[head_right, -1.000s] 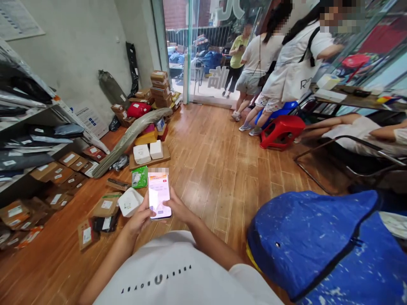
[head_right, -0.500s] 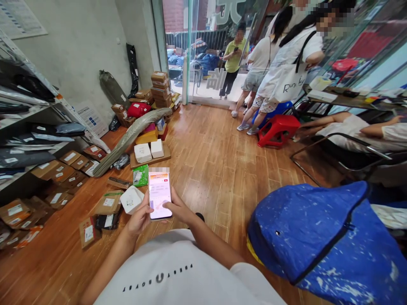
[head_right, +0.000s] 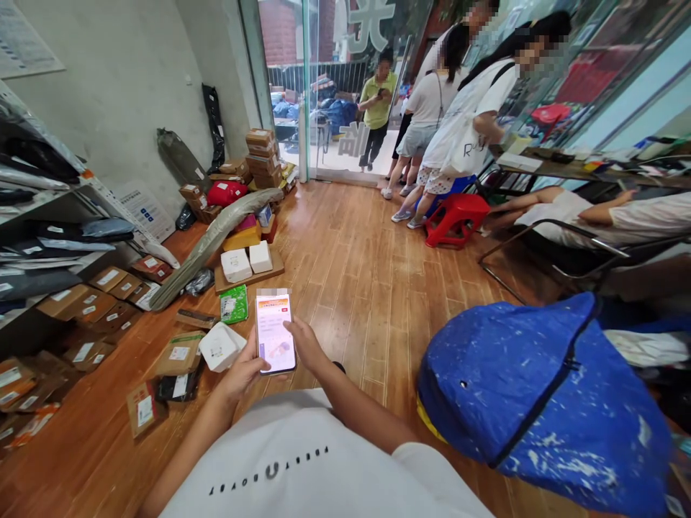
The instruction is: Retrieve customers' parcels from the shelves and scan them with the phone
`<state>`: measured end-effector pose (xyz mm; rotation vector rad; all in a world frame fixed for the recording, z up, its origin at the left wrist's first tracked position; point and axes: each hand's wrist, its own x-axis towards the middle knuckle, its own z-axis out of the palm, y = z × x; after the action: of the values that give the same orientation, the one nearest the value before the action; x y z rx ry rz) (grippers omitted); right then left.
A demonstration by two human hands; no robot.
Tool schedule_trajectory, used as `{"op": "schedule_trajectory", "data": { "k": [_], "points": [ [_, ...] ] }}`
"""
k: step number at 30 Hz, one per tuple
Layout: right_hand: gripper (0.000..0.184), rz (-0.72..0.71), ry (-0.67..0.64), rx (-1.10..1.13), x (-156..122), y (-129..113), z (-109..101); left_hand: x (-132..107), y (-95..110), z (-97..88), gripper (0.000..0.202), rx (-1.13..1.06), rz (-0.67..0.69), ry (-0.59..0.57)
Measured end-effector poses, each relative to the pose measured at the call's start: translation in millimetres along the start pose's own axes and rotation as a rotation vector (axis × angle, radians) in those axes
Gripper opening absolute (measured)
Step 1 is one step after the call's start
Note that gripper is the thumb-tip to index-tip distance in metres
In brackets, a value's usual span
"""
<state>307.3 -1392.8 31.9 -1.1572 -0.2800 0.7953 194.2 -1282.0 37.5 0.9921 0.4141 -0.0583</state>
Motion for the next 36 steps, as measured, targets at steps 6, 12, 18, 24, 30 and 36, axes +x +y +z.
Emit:
{"op": "schedule_trajectory", "data": {
  "k": [6,12,18,24,30,36],
  "points": [
    [0.057,-0.008,0.073,-0.072,8.5,-1.8,-0.7,0.2,-3.6,3.0,0.117,-0.057,-0.036,-0.023],
    [0.068,-0.242,0.114,-0.179,-10.7,10.0,-4.2,1.3,-6.5,0.8,0.116,-0.087,-0.025,-0.028],
    [0.066,-0.600,0.017,-0.572,-32.0,22.2,-11.5,1.9,-3.8,4.4,0.109,-0.077,0.040,-0.066],
    [0.068,-0.638,-0.025,-0.655,-33.3,28.0,-16.4,5.1,-5.4,3.9,0.110,-0.081,0.065,-0.033],
    [0.063,-0.762,0.068,-0.772,-32.5,25.8,-21.3,7.0,-6.5,2.3,0.111,-0.085,0.036,-0.035],
    [0.054,-0.824,0.165,-0.908,-31.5,20.4,-23.3,6.7,-2.9,6.0,0.114,-0.087,0.053,-0.032]
  ]
}}
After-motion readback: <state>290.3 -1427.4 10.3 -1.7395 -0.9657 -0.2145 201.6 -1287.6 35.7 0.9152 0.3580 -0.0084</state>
